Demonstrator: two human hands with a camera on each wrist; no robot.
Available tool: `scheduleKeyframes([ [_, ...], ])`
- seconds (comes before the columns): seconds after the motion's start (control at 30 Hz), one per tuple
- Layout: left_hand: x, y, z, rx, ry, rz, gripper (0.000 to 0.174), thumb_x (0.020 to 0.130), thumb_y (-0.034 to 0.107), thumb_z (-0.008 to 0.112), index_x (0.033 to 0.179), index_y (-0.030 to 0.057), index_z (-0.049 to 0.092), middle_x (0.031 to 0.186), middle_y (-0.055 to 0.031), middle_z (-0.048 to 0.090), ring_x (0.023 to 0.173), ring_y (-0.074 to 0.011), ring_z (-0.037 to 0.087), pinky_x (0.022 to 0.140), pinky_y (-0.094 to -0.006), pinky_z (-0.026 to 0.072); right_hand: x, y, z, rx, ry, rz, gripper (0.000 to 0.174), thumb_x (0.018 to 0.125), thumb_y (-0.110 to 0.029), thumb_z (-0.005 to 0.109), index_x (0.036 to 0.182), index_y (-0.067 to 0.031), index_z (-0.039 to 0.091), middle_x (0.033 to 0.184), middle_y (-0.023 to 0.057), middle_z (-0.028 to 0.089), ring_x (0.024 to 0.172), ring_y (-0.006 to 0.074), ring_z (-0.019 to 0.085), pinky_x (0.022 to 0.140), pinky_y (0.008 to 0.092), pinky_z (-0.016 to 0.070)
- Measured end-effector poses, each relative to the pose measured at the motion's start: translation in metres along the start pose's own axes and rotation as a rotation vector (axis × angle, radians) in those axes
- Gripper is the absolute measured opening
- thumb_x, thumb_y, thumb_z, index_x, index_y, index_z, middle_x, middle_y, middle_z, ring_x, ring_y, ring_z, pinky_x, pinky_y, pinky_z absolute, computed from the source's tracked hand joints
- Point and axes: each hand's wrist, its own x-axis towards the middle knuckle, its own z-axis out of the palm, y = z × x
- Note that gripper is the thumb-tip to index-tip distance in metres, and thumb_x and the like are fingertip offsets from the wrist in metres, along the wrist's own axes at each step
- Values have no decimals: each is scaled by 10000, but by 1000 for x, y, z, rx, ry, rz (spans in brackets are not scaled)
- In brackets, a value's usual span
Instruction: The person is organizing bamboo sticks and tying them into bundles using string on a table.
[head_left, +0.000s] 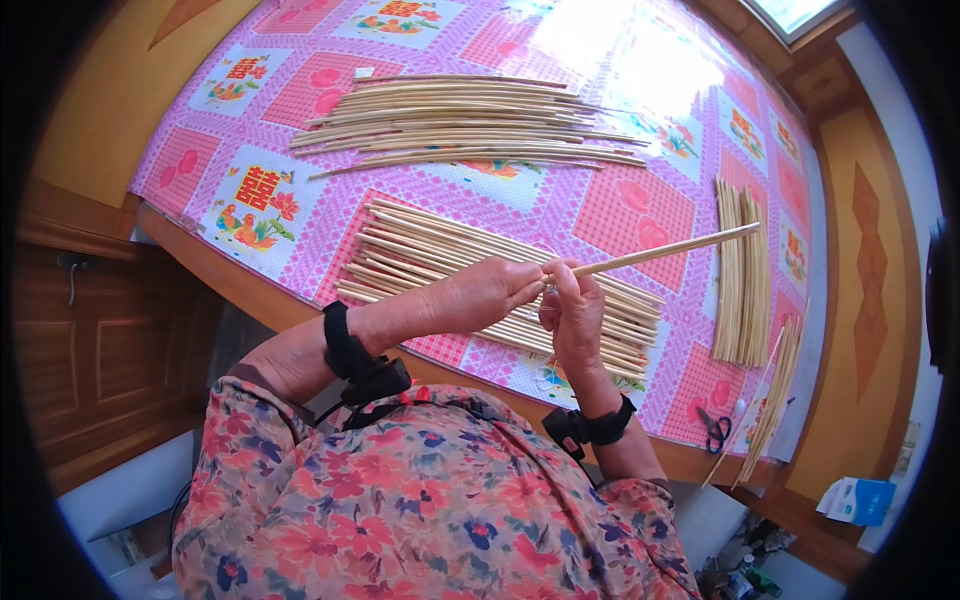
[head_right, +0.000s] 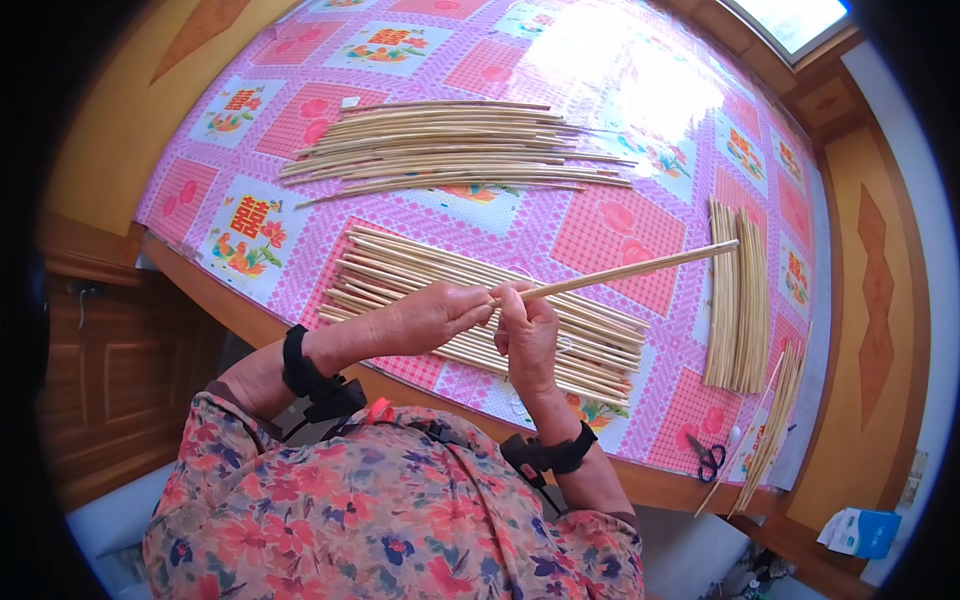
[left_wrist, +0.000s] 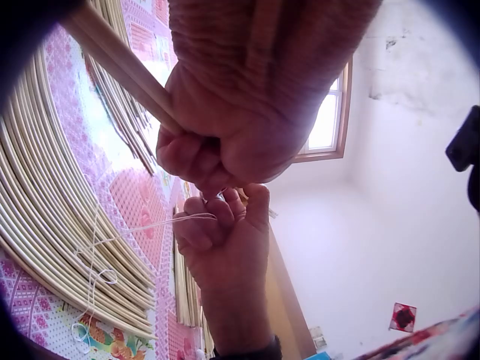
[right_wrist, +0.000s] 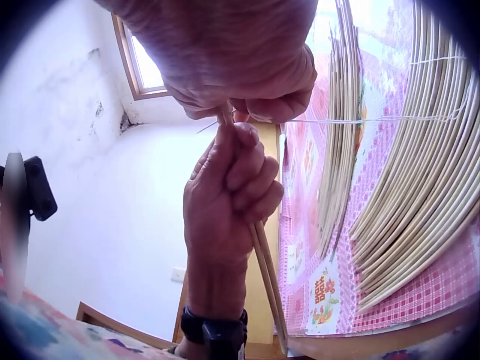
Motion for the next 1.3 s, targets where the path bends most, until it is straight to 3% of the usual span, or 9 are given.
scheduleKeyframes([
  [0.33, 7, -8, -5, -62, -41, -11, 255, 909, 247, 380, 855, 20, 484, 721, -151, 532, 688, -319, 534, 638, -383, 427, 4, 8, -1, 289, -142, -10, 212, 887, -226, 459, 981, -42, 509, 619, 10, 501, 450, 33, 420, 354, 168, 294],
  [0.5, 17, -17, -18, 303, -40, -114, 283, 900, 303, 373, 863, 45, 484, 688, -170, 539, 665, -344, 534, 598, -427, 413, 24, -2, -14, -326, -28, -41, 255, 890, -243, 459, 1008, -25, 517, 619, 20, 509, 545, 80, 510, 450, 212, 390],
  [0.53, 20, -13, -25, 329, -45, -184, 284, 897, 314, 373, 872, 52, 479, 644, -171, 529, 638, -355, 532, 585, -450, 407, 22, -7, -20, -805, -5, -352, 213, 850, -235, 526, 942, -44, 552, 652, 54, 523, 614, 160, 553, 521, 271, 430],
  [0.63, 24, -14, -34, 424, -42, -147, 282, 894, 316, 381, 883, 50, 474, 619, -169, 522, 617, -366, 528, 577, -466, 404, 15, -35, -24, -1337, 163, -746, 158, 783, -201, 593, 878, -76, 577, 716, 73, 528, 669, 231, 544, 573, 333, 428],
  [0.67, 26, -10, -34, 403, -50, -162, 287, 891, 311, 389, 862, 40, 480, 641, -175, 533, 635, -373, 531, 585, -471, 405, 16, -48, -17, -1382, 149, -987, 147, 721, -165, 626, 835, -89, 574, 734, 67, 516, 697, 256, 513, 610, 363, 416],
  [0.77, 32, -15, -27, 393, -35, -40, 285, 887, 298, 396, 861, 32, 496, 669, -181, 547, 665, -379, 541, 596, -467, 413, 27, -57, -2, -1433, -19, -1136, 115, 704, -135, 619, 782, -80, 553, 701, 57, 488, 679, 242, 497, 616, 371, 403],
  [1.1, 43, -2, -34, 586, 80, 13, 166, 797, 138, 445, 897, 35, 529, 700, -149, 584, 711, -318, 595, 613, -412, 477, 59, -58, -4, -1235, -184, -1121, 86, 730, -49, 562, 682, -24, 495, 628, 102, 420, 580, 248, 484, 511, 355, 388],
  [1.23, 33, -19, 4, 587, -255, 113, 124, 779, 89, 436, 803, 9, 527, 699, -170, 582, 675, -321, 602, 579, -419, 481, 56, -124, 24, -827, 62, -1123, 103, 806, -15, 503, 703, -5, 506, 654, 71, 444, 591, 180, 506, 538, 313, 425],
  [1.3, 35, -29, -17, 518, -70, -81, 105, 779, 91, 435, 764, 11, 501, 678, -174, 568, 669, -330, 595, 578, -430, 474, 73, -130, -3, -116, -54, -723, 109, 855, -57, 454, 784, -7, 520, 722, 77, 517, 656, 193, 543, 603, 296, 475],
])
